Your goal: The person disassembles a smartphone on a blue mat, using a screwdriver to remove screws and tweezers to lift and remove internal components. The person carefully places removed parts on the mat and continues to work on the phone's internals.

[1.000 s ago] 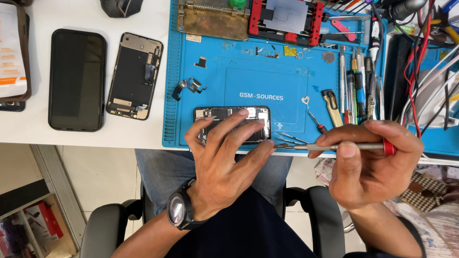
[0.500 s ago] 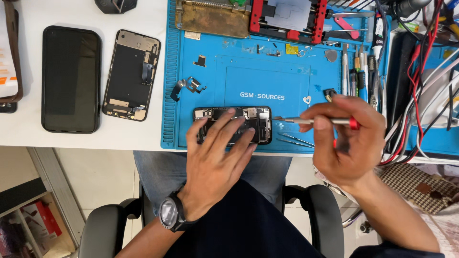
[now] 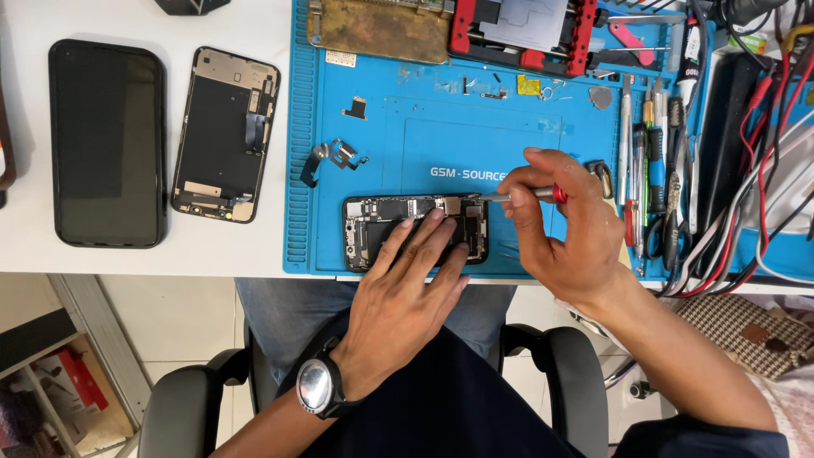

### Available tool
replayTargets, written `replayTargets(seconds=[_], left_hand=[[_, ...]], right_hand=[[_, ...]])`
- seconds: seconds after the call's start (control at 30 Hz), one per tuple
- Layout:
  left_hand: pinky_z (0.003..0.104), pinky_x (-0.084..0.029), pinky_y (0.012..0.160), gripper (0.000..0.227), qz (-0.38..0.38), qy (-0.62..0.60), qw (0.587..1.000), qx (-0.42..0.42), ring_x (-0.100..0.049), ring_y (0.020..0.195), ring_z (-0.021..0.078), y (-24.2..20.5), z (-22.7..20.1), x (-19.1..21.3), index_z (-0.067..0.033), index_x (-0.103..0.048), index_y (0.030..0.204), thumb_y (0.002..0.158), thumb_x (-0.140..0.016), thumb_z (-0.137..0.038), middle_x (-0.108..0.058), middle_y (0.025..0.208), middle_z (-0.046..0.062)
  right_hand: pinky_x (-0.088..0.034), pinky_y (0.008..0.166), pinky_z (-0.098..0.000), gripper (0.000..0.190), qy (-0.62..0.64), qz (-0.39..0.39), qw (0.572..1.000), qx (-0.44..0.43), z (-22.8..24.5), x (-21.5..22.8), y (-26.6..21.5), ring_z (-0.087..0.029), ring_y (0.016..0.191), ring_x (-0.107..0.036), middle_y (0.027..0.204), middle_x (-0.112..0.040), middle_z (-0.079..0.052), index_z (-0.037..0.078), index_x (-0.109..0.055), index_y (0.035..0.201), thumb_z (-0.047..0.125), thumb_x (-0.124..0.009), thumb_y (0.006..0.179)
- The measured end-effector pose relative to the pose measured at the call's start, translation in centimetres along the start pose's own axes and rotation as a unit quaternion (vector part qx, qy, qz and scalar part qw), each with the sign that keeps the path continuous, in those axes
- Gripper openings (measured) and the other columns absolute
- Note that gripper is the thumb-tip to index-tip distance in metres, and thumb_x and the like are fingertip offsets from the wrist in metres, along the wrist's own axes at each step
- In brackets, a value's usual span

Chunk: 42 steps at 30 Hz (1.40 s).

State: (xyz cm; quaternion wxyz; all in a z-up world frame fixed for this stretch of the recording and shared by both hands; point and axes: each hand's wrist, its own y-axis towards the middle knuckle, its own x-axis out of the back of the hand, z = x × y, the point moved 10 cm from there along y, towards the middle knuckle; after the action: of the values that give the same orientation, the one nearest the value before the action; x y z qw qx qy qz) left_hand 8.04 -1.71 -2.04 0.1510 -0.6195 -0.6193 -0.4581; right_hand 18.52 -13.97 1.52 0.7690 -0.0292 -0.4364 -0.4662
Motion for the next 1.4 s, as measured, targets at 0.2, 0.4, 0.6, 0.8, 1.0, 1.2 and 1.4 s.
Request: replayTargets(seconds=[0.2, 0.4, 0.6, 0.8, 1.0, 1.2, 1.4], left_hand=[[0.054, -0.042, 0.128, 0.025, 0.000, -0.001, 1.000, 0.003, -0.055, 0.152, 0.0345, 0.1, 0.1, 0.0, -0.0022, -0.073, 0.132, 0.113, -0.072, -0.019, -0.064, 0.150, 0.020], [0.053, -0.042, 0.129, 0.025, -0.002, -0.004, 1.000, 0.004, -0.055, 0.152, 0.0344, 0.1, 0.1, 0.1, -0.0020, -0.073, 0.133, 0.114, -0.071, -0.018, -0.064, 0.151, 0.021], [0.053, -0.041, 0.129, 0.025, 0.001, -0.004, 1.000, 0.004, -0.055, 0.152, 0.0351, 0.2, 0.1, 0.1, -0.0020, -0.073, 0.133, 0.113, -0.072, -0.018, -0.064, 0.151, 0.021], [0.053, -0.041, 0.129, 0.026, 0.002, -0.007, 1.000, 0.004, -0.055, 0.152, 0.0350, 0.1, 0.1, 0.1, -0.0016, -0.073, 0.134, 0.113, -0.072, -0.018, -0.064, 0.151, 0.020], [0.053, -0.040, 0.130, 0.026, 0.007, -0.005, 1.000, 0.004, -0.054, 0.153, 0.0347, 0.1, 0.2, 0.0, -0.0022, -0.072, 0.134, 0.114, -0.071, -0.018, -0.063, 0.151, 0.020], [0.053, -0.041, 0.129, 0.025, 0.003, -0.005, 1.000, 0.002, -0.055, 0.152, 0.0346, 0.1, 0.2, 0.0, -0.0021, -0.073, 0.133, 0.114, -0.071, -0.018, -0.064, 0.151, 0.020], [0.052, -0.040, 0.130, 0.025, 0.003, -0.002, 1.000, 0.003, -0.054, 0.153, 0.0346, 0.2, 0.1, 0.1, -0.0025, -0.073, 0.133, 0.114, -0.071, -0.018, -0.064, 0.150, 0.020]], right_hand=[[-0.062, 0.072, -0.0326, 0.029, -0.009, 0.004, 1.000, 0.001, -0.2, -0.2, -0.1, -0.026, 0.086, -0.079, 0.111, -0.076, -0.022, -0.006, -0.050, 0.145, 0.004, -0.058, 0.119], [-0.063, 0.075, -0.0331, 0.030, -0.005, 0.007, 1.000, -0.007, -0.4, -0.4, -0.1, -0.025, 0.087, -0.079, 0.109, -0.077, -0.020, -0.004, -0.049, 0.146, 0.004, -0.059, 0.119], [-0.061, 0.079, -0.0339, 0.030, -0.017, 0.012, 0.999, -0.035, -1.1, -0.7, -0.6, -0.023, 0.087, -0.079, 0.112, -0.078, -0.016, -0.002, -0.052, 0.147, 0.008, -0.059, 0.119], [-0.061, 0.082, -0.0372, 0.032, -0.024, 0.023, 0.998, -0.049, -1.6, -0.9, -0.8, -0.022, 0.090, -0.080, 0.115, -0.078, -0.013, 0.002, -0.051, 0.149, 0.011, -0.060, 0.120], [-0.062, 0.084, -0.0378, 0.032, -0.024, 0.025, 0.998, -0.046, -1.6, -1.0, -0.9, -0.024, 0.091, -0.080, 0.116, -0.078, -0.014, 0.001, -0.051, 0.150, 0.010, -0.060, 0.120], [-0.063, 0.084, -0.0374, 0.033, -0.032, 0.020, 0.999, -0.031, -1.3, -1.0, -0.8, -0.024, 0.095, -0.080, 0.114, -0.079, -0.014, -0.001, -0.051, 0.149, 0.010, -0.061, 0.120], [-0.062, 0.086, -0.0389, 0.035, -0.083, 0.044, 0.996, -0.003, -1.2, -1.3, -0.7, -0.027, 0.106, -0.081, 0.117, -0.081, -0.012, -0.002, -0.054, 0.150, 0.010, -0.064, 0.119]])
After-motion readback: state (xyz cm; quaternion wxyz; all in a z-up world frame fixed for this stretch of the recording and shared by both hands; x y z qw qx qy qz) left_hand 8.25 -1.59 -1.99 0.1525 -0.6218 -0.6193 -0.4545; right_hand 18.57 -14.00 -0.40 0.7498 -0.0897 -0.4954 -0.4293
